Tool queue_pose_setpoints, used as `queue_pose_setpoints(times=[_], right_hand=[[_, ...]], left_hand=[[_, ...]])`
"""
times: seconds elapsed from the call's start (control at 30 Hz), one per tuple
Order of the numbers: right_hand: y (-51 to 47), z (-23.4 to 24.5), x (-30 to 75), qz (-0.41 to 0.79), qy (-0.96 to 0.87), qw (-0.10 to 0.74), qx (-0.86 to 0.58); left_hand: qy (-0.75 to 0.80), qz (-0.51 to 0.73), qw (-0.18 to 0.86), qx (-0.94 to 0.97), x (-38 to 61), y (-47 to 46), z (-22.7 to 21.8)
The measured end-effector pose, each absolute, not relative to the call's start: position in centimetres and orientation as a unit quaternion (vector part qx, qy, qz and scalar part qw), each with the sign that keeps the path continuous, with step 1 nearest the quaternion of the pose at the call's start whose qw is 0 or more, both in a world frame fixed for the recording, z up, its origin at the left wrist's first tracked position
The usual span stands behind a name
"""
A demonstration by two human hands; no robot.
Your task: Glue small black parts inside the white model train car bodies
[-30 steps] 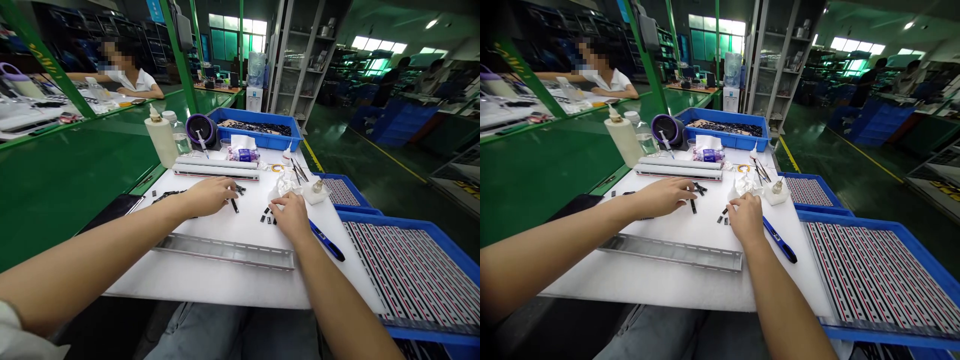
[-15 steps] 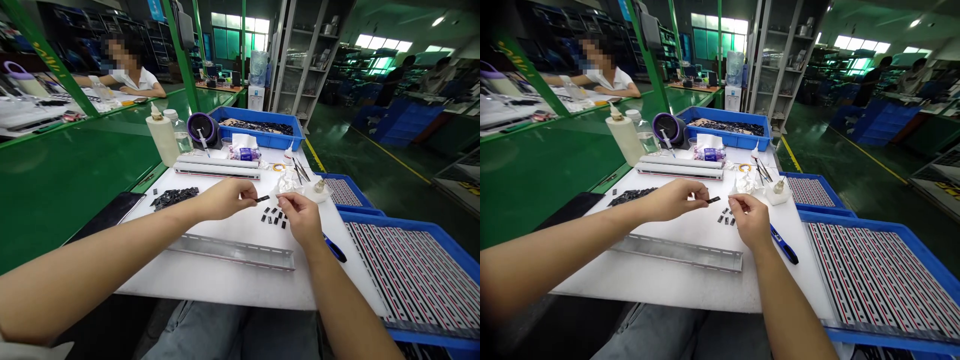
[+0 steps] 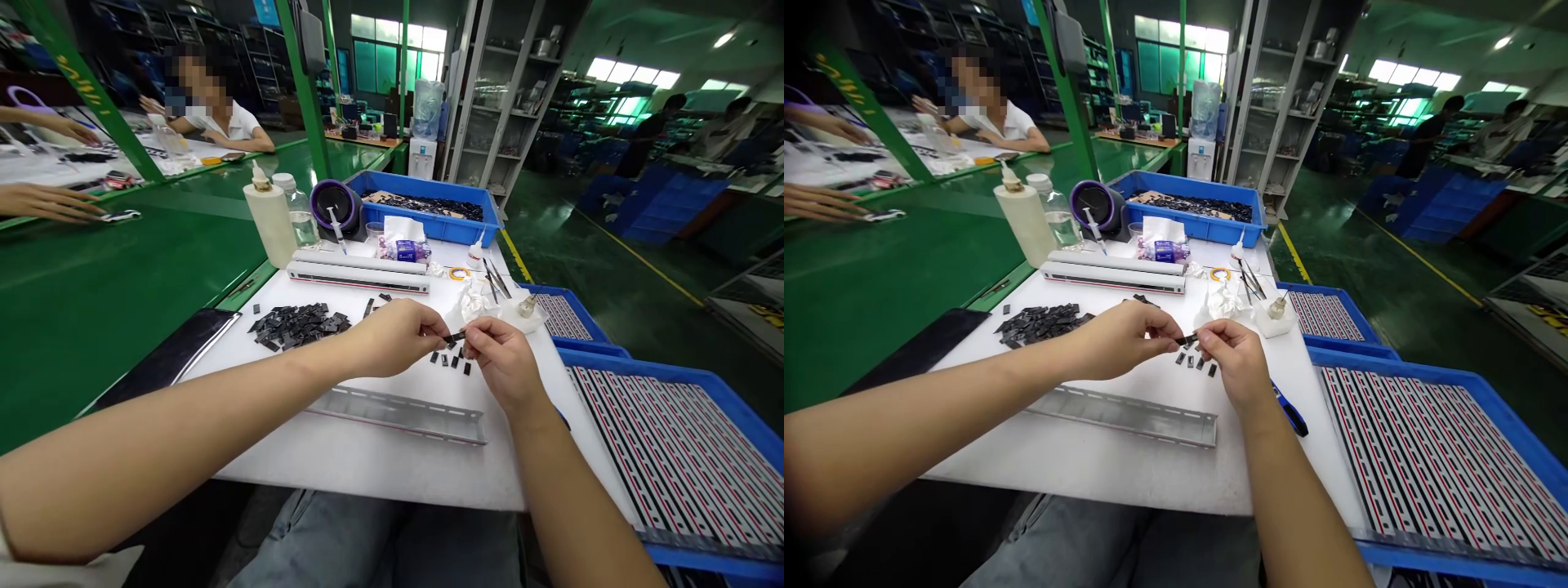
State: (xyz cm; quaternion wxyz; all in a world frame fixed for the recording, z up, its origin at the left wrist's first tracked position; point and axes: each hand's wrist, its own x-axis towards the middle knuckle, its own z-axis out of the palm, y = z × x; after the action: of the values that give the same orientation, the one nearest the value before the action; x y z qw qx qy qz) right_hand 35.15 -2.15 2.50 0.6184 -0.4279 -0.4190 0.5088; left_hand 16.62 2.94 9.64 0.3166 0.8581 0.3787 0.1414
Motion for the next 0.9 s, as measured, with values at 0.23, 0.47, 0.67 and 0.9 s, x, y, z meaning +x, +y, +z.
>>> queue_pose_setpoints(times=[0.23, 0.47, 0.67, 0.9], right_hand=[[-2.0, 3.0, 35.6, 0.653, -0.354, 0.571, -0.348], [-2.4, 2.7, 35.0, 0.521, -0.406, 0.635, -0.402], [-3.0, 3.2, 35.1, 0.472, -0.452, 0.654, -0.381], [-3.3, 3.1, 34.8, 0.481, -0.485, 0.609, -0.404]], left_hand=[[0.259, 0.192, 0.263, 0.91, 16.7, 2.6, 9.4], [0.307, 0.193, 0.247, 0.898, 16.6, 2.9, 9.2], [0.164, 0.319, -0.097, 0.928, 13.1, 1.9, 8.2], [0.091, 0.388, -0.121, 0.909, 10.0, -1.0, 9.2]])
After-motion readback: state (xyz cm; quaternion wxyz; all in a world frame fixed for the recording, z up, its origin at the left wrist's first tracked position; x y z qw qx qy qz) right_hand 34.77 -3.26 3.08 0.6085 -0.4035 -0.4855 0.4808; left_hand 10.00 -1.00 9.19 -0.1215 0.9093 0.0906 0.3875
